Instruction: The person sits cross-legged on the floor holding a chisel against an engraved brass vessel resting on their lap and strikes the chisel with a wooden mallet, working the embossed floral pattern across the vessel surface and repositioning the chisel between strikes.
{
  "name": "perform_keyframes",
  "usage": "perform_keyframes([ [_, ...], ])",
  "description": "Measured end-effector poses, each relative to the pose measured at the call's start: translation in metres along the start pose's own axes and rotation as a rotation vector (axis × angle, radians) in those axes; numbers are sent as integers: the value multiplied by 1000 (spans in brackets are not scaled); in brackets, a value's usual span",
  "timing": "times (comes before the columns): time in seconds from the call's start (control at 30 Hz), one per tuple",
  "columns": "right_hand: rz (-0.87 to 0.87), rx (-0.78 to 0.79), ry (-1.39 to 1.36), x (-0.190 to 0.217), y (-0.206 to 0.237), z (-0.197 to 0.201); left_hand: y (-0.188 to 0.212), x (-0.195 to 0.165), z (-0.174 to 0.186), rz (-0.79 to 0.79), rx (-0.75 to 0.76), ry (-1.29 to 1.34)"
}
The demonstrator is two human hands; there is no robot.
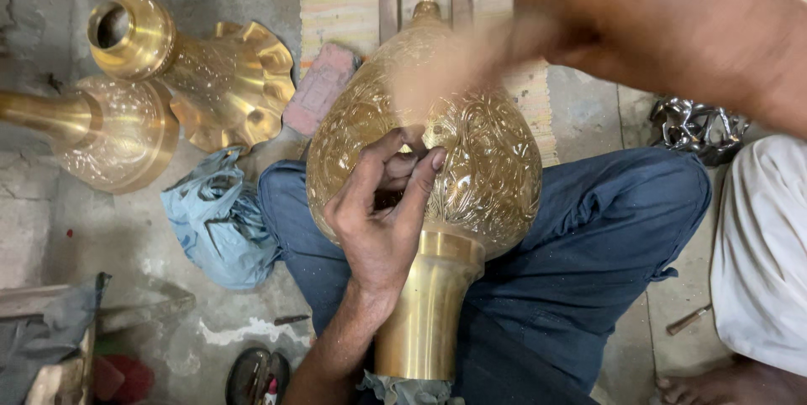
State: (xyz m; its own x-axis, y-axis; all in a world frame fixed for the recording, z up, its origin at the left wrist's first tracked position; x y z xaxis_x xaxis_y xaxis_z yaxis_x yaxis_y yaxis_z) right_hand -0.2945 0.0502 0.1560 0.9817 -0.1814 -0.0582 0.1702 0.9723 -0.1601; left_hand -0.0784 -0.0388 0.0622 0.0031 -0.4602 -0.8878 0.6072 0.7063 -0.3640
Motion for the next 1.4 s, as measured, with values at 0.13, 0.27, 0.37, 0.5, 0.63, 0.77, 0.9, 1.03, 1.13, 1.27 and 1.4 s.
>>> perform_keyframes([
  [0.13,-119,-3,-371,-7,6,-3,-1,-4,0,-36,13,21],
  [0.27,125,-39,17,5,5,-3,-2,-3,-1,-7,15,22],
  [0.37,-105,94,-147,-3,4,-9,-2,-4,-1,-23,17,9],
  [0.5,-13,-4,-16,7,6,-1,-3,-3,0,-20,25,-15],
  [0.63,-324,110,-456,-7,11,-12,-3,-3,0,-25,31,18],
  [0.77,186,-187,139,12,13,-1,-5,-4,0,-42,49,-8],
  [0.9,-37,25,-359,-6,13,-15,-5,-4,0,-17,49,5],
  [1.03,151,-100,225,5,16,-10,-6,-6,0,-50,44,-31],
  [1.13,-376,109,-469,-17,18,-24,-6,-5,0,-36,63,-10],
  [1.27,129,-38,307,3,16,-12,-8,-5,1,-30,59,-34],
  [1.4,-73,-7,21,-11,17,-11,-7,-7,2,-54,51,-40],
])
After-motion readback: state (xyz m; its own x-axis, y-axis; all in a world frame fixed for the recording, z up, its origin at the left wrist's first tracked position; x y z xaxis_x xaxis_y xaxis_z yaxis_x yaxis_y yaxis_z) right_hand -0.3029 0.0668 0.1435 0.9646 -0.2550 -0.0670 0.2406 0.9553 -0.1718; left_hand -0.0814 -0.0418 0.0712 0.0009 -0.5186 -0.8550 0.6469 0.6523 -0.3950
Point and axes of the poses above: each hand's wrist, its own y-axis away from the middle knuckle, its own z-axis out of the back of the hand, x = y × z, the point moved 5 cm from there along -y, towards the middle knuckle
